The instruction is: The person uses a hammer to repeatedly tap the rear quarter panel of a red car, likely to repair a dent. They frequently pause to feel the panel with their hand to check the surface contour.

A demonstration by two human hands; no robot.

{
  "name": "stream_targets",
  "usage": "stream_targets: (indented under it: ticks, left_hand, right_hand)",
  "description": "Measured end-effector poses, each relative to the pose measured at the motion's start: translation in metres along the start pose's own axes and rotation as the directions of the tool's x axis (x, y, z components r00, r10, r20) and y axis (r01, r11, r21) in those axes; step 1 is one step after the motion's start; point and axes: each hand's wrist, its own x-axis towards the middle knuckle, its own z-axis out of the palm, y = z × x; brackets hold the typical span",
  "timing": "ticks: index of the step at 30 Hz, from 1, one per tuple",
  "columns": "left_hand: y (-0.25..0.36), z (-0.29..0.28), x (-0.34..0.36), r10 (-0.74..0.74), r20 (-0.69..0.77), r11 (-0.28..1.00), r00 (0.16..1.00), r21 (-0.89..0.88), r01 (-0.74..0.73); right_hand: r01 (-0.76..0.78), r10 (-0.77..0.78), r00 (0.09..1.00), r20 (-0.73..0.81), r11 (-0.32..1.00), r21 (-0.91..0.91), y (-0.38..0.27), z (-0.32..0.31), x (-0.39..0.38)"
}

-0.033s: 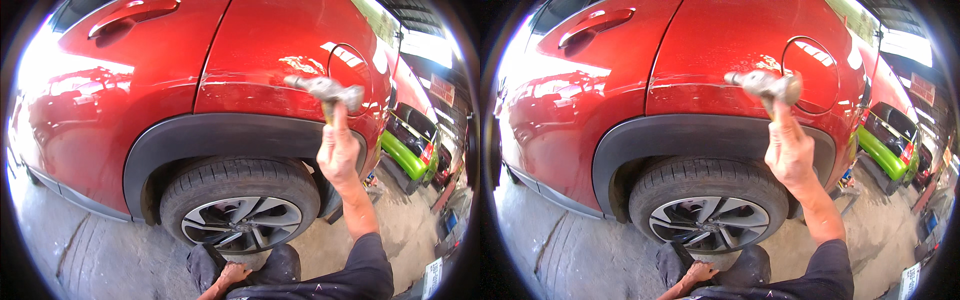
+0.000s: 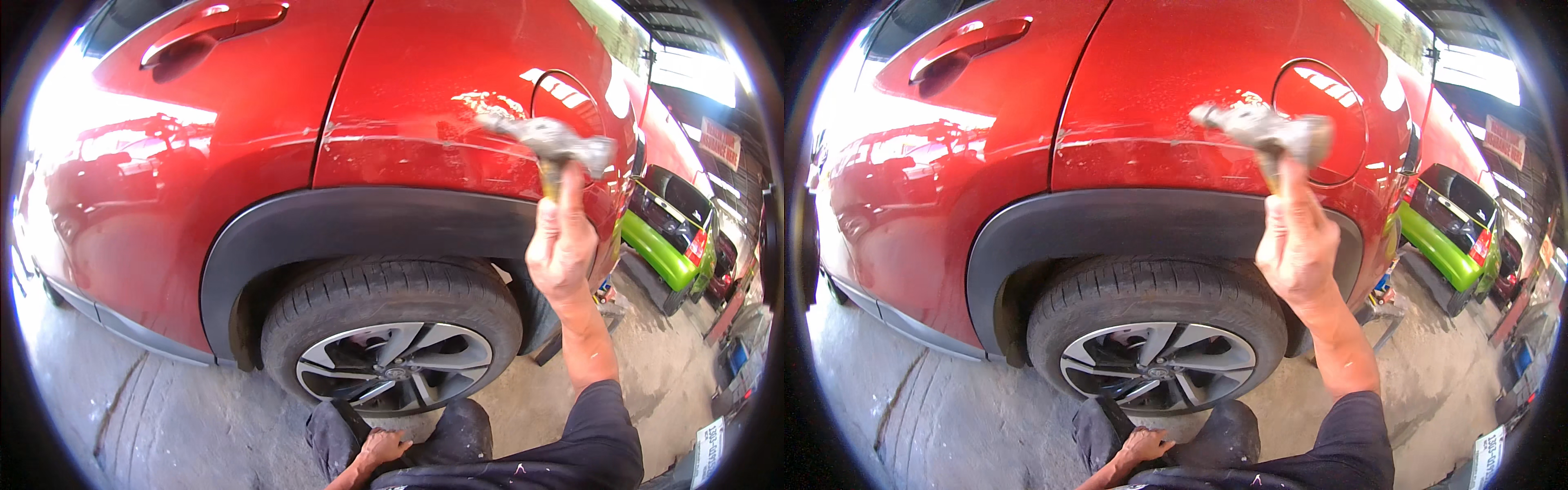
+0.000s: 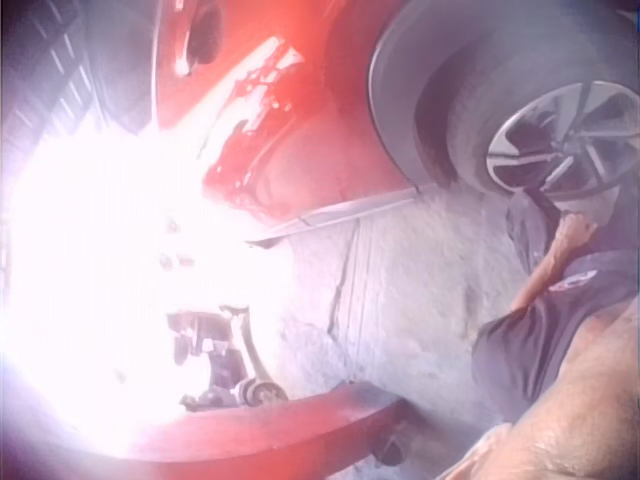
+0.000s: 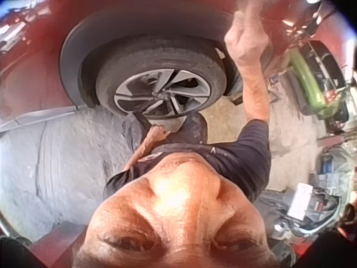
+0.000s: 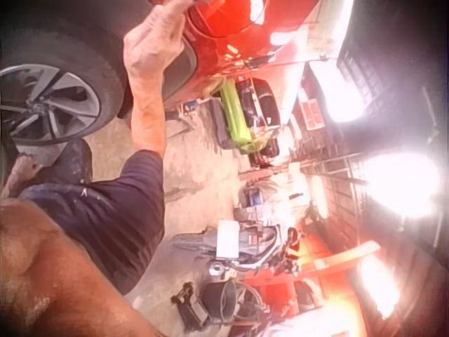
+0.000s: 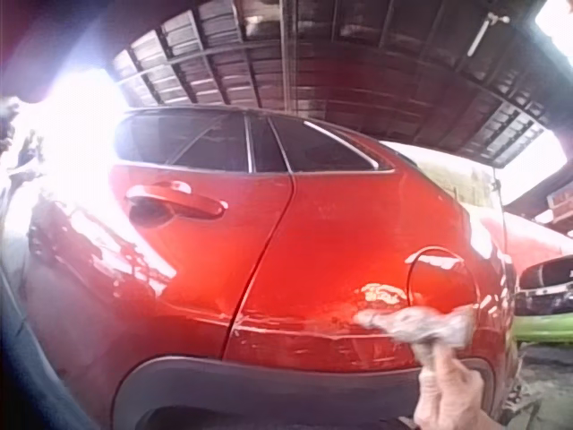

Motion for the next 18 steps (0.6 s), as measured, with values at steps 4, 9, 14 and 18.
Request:
stream_targets:
  ticks: [4, 9, 14, 18]
  left_hand:
    - [-0.004, 0.008, 0.003, 0.018, -0.014, 1.000, 1.000, 0.024, -0.018]
    - [0.010, -0.020, -0.001, -0.014, 0.046, 1.000, 0.999, -0.003, 0.014]
    - [0.009, -0.015, 0.000, -0.035, 0.051, 0.999, 0.998, 0.021, 0.034]
    - [0.013, -0.018, 0.002, -0.083, 0.119, 0.996, 0.989, 0.030, 0.080]
  right_hand:
    - [-0.147, 0.128, 0.960, -0.249, 0.987, -0.060, 0.023, -0.019, 0.002]
    - [-0.066, 0.061, 0.997, -0.043, 0.989, -0.133, 0.040, -0.034, -0.007]
    - [-0.062, 0.048, 0.989, -0.142, 0.994, -0.094, 0.045, -0.031, -0.013]
    - [-0.048, 0.031, 0.991, -0.133, 0.991, -0.125, 0.047, -0.036, -0.004]
